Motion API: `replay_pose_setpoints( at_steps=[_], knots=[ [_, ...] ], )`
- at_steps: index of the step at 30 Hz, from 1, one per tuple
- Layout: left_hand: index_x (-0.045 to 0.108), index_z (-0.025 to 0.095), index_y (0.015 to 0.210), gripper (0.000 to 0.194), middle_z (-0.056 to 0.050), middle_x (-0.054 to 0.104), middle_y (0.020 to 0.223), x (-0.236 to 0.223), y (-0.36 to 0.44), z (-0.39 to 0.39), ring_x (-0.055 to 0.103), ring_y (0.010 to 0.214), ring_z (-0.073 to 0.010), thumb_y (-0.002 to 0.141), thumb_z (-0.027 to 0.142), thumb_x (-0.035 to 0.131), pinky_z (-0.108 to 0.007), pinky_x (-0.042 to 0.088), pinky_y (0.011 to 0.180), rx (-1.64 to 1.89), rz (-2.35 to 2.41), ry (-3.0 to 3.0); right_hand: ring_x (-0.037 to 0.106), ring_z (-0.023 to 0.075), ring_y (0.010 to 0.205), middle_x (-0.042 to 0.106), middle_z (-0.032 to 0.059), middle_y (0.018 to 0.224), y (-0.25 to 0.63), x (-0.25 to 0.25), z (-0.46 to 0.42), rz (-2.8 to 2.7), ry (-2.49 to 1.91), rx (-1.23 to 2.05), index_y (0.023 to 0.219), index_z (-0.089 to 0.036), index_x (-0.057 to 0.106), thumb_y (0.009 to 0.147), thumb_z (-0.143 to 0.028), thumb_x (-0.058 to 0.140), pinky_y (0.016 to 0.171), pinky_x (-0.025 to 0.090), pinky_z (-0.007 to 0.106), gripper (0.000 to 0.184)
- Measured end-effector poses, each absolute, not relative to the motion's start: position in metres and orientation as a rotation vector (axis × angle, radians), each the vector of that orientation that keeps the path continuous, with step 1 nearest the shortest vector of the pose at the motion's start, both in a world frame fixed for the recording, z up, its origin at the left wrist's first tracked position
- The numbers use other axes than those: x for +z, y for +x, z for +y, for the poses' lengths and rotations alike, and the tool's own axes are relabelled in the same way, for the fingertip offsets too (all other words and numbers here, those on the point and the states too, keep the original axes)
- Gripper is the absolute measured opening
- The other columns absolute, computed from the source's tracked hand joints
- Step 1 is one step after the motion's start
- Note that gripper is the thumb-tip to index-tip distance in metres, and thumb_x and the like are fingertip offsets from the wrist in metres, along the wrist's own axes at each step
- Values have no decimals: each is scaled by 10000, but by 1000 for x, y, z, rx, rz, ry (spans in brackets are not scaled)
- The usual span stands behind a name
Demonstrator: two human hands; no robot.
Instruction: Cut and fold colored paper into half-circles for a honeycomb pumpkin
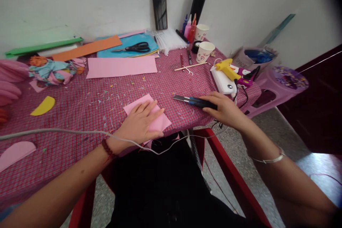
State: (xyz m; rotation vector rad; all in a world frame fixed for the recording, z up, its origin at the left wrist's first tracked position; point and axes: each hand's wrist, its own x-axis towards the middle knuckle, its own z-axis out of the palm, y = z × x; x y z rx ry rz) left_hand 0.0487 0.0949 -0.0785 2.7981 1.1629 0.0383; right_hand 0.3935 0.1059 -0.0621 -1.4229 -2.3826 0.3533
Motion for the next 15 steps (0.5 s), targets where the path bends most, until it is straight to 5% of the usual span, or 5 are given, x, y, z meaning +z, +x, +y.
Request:
replay_pose_setpoints(
  at_steps=[6,10,15],
  knots=[
    [340,165,1477,1020,-171,289,1563,-86,47,96,258,1421,-382,721,842,435,-499,188,1149,47,1170,2833,510,341,1186,577,154,1298,334,-66,90,-2324,-1470,72,1319,-192,542,874,-260,593,990,379,564,453],
    [274,59,1485,1090,-213,311,1543,-87,46,95,244,1434,-353,752,866,272,-459,153,1165,50,1173,2832,402,235,1360,501,113,1439,287,-70,55,-2651,-932,295,1396,-163,449,924,-362,551,1182,191,473,522],
    [245,41,1487,1023,-230,300,1542,-84,46,94,242,1436,-343,817,811,176,-457,154,1158,29,1159,2817,274,232,1447,352,118,1543,280,-97,35,-2748,-929,332,1482,-164,324,896,-334,601,1195,174,481,671]
  ],
)
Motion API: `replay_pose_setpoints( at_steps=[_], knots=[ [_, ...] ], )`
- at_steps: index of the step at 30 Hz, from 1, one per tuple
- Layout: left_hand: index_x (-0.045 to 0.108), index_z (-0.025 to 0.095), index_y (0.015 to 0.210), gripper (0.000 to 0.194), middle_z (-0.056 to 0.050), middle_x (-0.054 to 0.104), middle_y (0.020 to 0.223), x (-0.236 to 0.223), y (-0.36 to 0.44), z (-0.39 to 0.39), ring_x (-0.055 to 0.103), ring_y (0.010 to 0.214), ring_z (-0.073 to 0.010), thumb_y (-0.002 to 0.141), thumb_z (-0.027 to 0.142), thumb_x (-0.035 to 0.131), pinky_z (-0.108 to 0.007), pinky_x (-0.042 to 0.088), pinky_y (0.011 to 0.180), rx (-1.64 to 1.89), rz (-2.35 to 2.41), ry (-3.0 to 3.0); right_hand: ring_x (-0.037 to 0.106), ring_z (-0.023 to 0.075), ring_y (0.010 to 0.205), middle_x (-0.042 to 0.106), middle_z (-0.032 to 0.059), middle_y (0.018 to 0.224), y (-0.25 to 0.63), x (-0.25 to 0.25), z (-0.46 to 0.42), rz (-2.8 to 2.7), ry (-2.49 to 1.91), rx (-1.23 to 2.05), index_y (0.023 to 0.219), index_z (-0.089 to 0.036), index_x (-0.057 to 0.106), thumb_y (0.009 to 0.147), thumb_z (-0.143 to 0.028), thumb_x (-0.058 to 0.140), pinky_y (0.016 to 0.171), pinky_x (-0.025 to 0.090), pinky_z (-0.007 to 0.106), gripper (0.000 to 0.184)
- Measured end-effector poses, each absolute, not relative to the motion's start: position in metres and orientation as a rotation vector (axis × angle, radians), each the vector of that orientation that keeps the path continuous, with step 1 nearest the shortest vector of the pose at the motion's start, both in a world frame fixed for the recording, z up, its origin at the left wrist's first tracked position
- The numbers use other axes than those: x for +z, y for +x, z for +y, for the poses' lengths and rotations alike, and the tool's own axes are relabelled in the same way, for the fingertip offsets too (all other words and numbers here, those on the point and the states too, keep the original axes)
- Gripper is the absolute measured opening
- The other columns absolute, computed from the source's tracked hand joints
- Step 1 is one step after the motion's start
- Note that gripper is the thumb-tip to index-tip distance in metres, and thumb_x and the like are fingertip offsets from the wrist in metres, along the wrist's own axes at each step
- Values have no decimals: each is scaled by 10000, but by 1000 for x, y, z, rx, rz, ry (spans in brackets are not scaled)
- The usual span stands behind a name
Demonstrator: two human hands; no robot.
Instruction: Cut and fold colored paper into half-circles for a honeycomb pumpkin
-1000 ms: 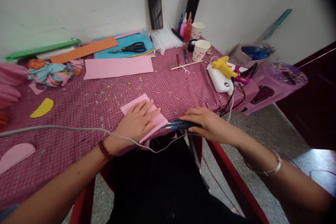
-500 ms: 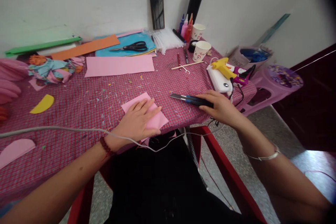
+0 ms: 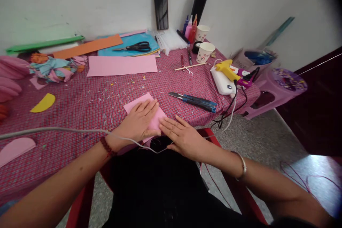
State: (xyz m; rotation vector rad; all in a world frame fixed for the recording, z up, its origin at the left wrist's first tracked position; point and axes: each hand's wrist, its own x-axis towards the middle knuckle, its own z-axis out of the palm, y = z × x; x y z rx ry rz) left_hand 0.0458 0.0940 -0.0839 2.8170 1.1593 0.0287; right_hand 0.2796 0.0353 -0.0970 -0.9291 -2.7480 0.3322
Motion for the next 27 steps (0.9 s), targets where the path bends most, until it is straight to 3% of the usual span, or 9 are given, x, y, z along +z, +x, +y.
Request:
replay_pose_setpoints(
  at_steps=[4,10,18,22,25,27],
  knots=[
    [251,71,1491,897,-206,278,1558,-84,46,93,222,1443,-345,884,730,222,-471,158,1158,45,1171,2830,305,256,1434,364,131,1533,312,-95,29,-2695,-1085,282,1485,-182,329,858,-234,633,1160,241,545,699],
    [250,72,1494,733,-187,273,1565,-86,45,92,239,1448,-297,966,578,225,-447,147,1173,41,1181,2854,530,228,1265,615,112,1315,337,-56,36,-2421,-1197,286,1341,-212,519,932,-218,512,1105,347,522,409],
    [212,-2,1488,877,-240,253,1557,-89,43,92,202,1459,-307,921,667,228,-437,142,1177,39,1197,2850,390,236,1385,469,105,1474,277,-80,49,-2720,-882,397,1389,-178,464,920,-335,566,1178,216,502,505],
    [221,26,1489,832,-223,219,1573,-85,45,91,167,1470,-298,930,638,280,-425,133,1182,12,1190,2855,566,211,1204,659,92,1247,314,-73,66,-2497,-1068,293,1227,-182,600,959,-282,490,1117,335,466,306],
    [238,35,1488,824,-220,226,1573,-85,45,91,170,1469,-300,929,638,301,-428,132,1183,10,1191,2866,533,306,1216,577,179,1320,351,-70,86,-2381,-1420,111,1303,-120,543,908,-287,557,1021,423,512,429],
    [272,75,1488,803,-205,246,1571,-85,45,92,207,1456,-316,925,646,305,-450,149,1176,5,1175,2866,547,334,1173,590,188,1270,366,-73,98,-2392,-1524,88,1320,-121,527,882,-274,584,967,459,526,467]
  ],
)
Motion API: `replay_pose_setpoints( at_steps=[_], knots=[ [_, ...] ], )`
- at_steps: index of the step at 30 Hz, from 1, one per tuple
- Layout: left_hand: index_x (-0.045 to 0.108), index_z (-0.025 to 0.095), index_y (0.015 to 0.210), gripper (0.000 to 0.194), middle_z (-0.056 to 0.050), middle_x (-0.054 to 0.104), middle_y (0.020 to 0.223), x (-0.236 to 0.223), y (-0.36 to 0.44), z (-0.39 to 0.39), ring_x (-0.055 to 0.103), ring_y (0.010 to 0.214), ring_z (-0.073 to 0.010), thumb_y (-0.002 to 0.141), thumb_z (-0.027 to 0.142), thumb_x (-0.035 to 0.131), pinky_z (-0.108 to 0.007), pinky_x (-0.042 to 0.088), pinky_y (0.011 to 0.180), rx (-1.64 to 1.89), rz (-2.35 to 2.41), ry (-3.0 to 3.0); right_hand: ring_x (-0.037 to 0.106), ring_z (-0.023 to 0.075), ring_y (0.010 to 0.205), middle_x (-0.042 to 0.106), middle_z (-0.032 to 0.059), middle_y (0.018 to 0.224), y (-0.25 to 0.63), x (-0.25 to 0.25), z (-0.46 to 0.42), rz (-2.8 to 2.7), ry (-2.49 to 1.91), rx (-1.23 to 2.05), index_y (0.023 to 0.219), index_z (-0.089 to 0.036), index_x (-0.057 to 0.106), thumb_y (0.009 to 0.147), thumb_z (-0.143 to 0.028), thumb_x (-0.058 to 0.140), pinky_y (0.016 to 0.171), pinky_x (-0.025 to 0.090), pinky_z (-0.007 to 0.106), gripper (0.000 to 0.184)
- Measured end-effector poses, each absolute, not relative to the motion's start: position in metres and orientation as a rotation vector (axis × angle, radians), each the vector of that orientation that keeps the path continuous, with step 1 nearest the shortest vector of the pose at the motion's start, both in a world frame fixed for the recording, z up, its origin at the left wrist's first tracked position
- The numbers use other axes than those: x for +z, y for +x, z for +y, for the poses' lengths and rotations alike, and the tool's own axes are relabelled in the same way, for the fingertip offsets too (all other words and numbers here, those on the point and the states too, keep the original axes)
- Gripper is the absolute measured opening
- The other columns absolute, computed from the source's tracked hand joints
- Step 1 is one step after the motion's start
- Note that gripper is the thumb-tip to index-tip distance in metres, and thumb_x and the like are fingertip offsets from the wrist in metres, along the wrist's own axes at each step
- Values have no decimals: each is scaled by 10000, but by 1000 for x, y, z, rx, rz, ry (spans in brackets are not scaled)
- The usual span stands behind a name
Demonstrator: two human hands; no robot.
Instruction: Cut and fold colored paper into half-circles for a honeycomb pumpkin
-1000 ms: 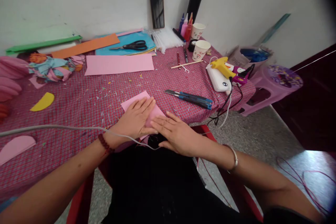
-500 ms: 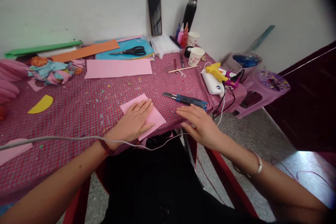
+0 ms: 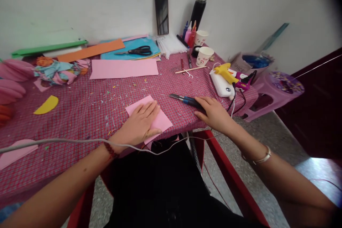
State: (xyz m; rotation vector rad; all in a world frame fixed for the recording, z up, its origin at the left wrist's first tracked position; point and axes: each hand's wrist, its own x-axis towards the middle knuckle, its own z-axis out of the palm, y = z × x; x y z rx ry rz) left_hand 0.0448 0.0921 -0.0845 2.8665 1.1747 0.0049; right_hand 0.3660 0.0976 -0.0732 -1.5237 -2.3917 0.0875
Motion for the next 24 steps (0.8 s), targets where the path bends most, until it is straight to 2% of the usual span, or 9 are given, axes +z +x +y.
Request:
replay_pose_setpoints(
  at_steps=[4,6,9,12,14,19,24],
  knots=[
    [360,214,1470,709,-158,293,1563,-81,45,93,268,1428,-344,914,654,332,-493,191,1155,18,1133,2864,581,294,1041,625,143,1105,375,-78,102,-2408,-1460,148,1277,-146,553,884,-187,554,930,486,481,395],
    [371,232,1465,708,-149,304,1559,-79,45,93,266,1428,-347,903,663,353,-496,196,1154,25,1129,2864,576,270,1034,616,125,1103,375,-75,96,-2451,-1334,259,1273,-171,549,898,-181,540,931,488,455,375],
    [328,173,1485,775,-154,309,1558,-80,45,92,251,1437,-334,897,678,338,-486,180,1166,25,1128,2870,573,249,1044,609,112,1127,377,-67,83,-2497,-1231,394,1288,-199,540,916,-172,518,932,485,433,374],
    [203,61,1511,852,-193,279,1562,-84,44,91,219,1453,-308,917,665,284,-453,156,1179,59,1149,2896,571,254,1039,612,114,1132,379,-64,76,-2506,-1250,417,1298,-207,542,913,-160,514,930,479,449,389],
    [143,27,1515,864,-210,245,1570,-87,43,91,193,1462,-298,928,650,260,-437,145,1183,86,1152,2920,569,257,1030,611,115,1127,380,-65,74,-2491,-1269,415,1299,-202,543,910,-160,518,924,479,456,392],
    [118,43,1522,861,-195,224,1581,-88,41,91,163,1473,-288,927,648,267,-426,124,1190,84,1166,2927,563,256,1036,604,119,1137,382,-68,71,-2462,-1284,454,1299,-190,539,908,-149,521,930,475,456,393],
    [177,51,1514,843,-183,239,1579,-87,42,91,157,1475,-289,926,644,290,-443,122,1193,28,1186,2905,555,249,1064,590,114,1158,384,-69,66,-2433,-1261,525,1324,-209,518,907,-145,530,953,468,453,422]
  ],
)
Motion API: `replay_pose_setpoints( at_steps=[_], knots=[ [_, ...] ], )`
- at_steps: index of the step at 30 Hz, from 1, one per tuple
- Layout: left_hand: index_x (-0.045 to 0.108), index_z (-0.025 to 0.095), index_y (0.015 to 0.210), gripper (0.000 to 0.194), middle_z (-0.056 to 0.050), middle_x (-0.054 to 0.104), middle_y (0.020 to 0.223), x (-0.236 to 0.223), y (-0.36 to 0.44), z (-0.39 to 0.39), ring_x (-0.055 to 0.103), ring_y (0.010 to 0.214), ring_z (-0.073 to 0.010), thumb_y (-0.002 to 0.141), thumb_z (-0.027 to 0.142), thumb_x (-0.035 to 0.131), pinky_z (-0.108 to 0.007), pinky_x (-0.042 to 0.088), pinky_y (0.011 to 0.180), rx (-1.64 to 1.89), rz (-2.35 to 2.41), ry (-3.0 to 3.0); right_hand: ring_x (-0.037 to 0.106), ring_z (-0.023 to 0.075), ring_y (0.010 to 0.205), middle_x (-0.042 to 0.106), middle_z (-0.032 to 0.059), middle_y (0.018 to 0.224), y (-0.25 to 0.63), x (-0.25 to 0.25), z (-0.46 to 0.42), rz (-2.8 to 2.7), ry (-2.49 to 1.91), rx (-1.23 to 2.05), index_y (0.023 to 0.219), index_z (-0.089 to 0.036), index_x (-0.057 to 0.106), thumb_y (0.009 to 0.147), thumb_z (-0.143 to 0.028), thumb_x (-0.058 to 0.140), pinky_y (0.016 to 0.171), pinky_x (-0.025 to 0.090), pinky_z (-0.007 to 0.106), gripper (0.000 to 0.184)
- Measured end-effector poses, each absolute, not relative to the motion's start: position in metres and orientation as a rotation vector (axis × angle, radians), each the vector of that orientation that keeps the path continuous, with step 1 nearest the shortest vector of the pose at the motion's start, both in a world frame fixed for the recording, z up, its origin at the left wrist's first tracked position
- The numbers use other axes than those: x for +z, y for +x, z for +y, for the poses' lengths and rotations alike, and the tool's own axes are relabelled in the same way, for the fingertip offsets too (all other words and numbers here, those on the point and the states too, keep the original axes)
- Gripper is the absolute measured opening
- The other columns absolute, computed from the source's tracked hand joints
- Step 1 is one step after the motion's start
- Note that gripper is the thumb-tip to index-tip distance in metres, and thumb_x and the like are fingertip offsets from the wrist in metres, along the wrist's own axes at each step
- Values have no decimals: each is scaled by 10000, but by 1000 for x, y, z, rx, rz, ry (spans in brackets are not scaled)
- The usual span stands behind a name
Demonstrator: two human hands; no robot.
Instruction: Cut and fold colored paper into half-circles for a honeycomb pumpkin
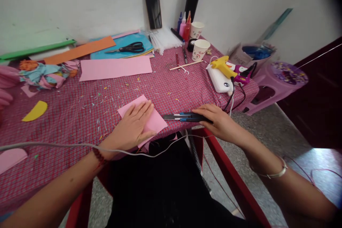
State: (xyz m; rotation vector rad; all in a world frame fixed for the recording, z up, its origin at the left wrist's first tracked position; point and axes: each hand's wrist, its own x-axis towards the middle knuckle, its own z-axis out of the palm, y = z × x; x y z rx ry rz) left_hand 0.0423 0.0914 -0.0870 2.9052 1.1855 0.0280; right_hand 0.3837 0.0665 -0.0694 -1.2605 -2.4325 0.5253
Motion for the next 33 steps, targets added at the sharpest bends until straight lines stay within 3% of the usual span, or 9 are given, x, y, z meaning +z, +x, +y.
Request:
replay_pose_setpoints(
  at_steps=[18,26,33],
  knots=[
    [214,41,1503,851,-197,267,1565,-84,46,92,218,1449,-324,921,661,259,-482,144,1186,-29,1195,2883,559,239,1079,594,96,1160,389,-67,60,-2416,-1208,579,1312,-243,521,888,-114,520,954,471,431,443],
    [307,127,1488,763,-167,299,1560,-82,45,94,230,1443,-328,930,645,271,-513,172,1165,-36,1151,2849,569,237,1058,615,100,1138,376,-61,65,-2476,-1161,609,1295,-216,544,896,-142,533,932,467,419,406],
    [311,256,1495,701,-117,232,1594,-83,42,95,224,1446,-347,917,653,318,-541,170,1153,33,1107,2803,567,241,1054,614,102,1148,361,-63,74,-2528,-1080,613,1287,-224,555,888,-140,554,920,460,426,408]
  ],
)
